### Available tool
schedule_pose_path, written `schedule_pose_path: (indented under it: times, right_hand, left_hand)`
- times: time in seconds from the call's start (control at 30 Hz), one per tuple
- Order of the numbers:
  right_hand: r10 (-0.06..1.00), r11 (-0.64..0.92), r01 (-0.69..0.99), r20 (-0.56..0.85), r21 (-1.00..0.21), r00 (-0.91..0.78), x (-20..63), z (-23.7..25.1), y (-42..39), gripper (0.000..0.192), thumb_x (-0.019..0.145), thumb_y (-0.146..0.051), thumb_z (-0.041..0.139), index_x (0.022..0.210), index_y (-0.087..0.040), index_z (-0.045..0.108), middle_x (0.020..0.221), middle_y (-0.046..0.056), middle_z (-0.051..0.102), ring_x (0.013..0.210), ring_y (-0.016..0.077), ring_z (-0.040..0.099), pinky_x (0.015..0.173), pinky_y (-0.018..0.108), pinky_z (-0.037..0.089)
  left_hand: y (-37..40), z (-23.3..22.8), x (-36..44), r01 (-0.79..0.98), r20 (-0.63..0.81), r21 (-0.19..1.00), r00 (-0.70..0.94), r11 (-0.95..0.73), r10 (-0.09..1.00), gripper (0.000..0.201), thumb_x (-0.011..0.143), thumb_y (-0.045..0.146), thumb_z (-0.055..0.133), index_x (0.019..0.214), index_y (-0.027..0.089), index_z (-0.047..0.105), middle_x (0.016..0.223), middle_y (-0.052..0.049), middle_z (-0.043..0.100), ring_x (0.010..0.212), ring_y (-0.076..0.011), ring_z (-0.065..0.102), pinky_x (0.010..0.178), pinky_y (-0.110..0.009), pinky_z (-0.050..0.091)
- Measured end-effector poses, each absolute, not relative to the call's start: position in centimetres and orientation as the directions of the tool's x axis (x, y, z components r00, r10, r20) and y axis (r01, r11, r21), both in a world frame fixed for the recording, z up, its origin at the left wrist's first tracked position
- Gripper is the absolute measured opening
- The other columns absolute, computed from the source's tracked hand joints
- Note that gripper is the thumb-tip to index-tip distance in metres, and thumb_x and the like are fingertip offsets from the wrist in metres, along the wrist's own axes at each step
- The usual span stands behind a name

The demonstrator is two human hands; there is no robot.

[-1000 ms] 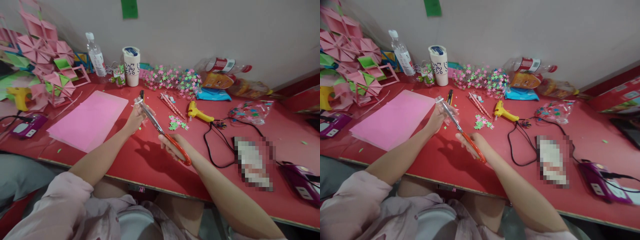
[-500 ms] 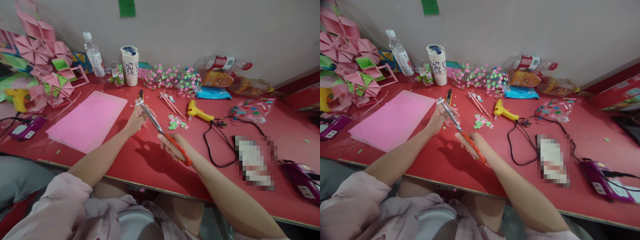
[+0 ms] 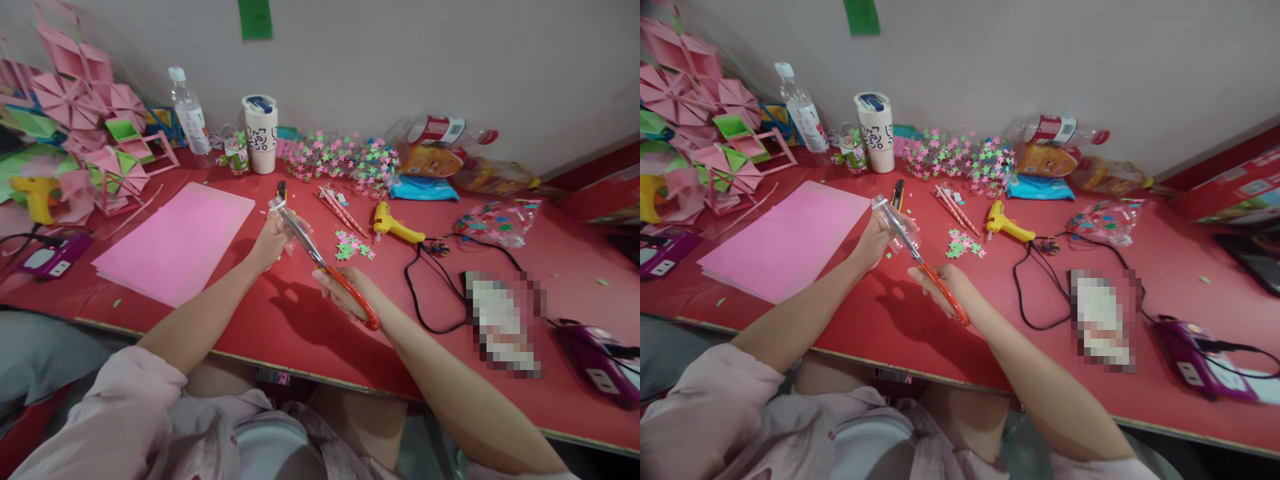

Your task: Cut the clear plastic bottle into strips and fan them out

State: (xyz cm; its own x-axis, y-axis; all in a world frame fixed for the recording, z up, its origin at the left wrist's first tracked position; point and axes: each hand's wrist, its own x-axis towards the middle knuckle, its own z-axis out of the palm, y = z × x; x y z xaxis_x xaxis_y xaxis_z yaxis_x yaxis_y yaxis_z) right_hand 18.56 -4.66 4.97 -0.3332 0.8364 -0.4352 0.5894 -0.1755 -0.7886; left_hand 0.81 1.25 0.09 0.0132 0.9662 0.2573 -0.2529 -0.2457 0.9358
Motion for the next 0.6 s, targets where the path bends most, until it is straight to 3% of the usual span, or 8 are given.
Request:
schedule_pose_path:
  times: [0.33,0.5,0.6]
  right_hand:
    - [0.745,-0.187,0.51,-0.46,-0.839,-0.483,18.9,4.7,-4.4,0.054,0.076,-0.071,0.054,0.067,-0.018,0.053,0.038,-0.01,0.04,0.032,0.0071,0.045,0.047,0.022,0.046]
    - [0.757,-0.109,0.616,-0.467,-0.78,-0.457,19.1,4.4,-4.5,0.054,0.071,-0.071,0.059,0.063,-0.018,0.054,0.038,-0.007,0.044,0.033,0.0084,0.046,0.041,0.022,0.038]
    - [0.857,-0.063,0.592,-0.348,-0.803,-0.381,18.9,4.5,-4.2,0.054,0.07,-0.072,0.059,0.061,-0.019,0.05,0.039,-0.006,0.045,0.034,0.0091,0.046,0.04,0.023,0.035]
  left_hand:
    - [1.6,-0.2,0.7,-0.315,0.199,0.925,-0.075,-0.212,0.977,0.029,0.07,0.033,0.073,0.079,0.021,0.048,0.073,-0.001,0.07,0.084,-0.0192,0.07,0.078,-0.035,0.055]
    - [2.9,-0.4,-1.3,-0.441,0.134,0.857,-0.309,-0.267,0.942,0.022,0.074,0.026,0.065,0.081,0.023,0.044,0.075,0.001,0.068,0.089,-0.0195,0.07,0.083,-0.038,0.054]
    - [3.0,-0.4,-1.6,-0.512,0.065,0.844,-0.193,-0.157,0.979,0.024,0.07,0.024,0.067,0.081,0.022,0.046,0.082,0.002,0.068,0.089,-0.0181,0.07,0.086,-0.038,0.053]
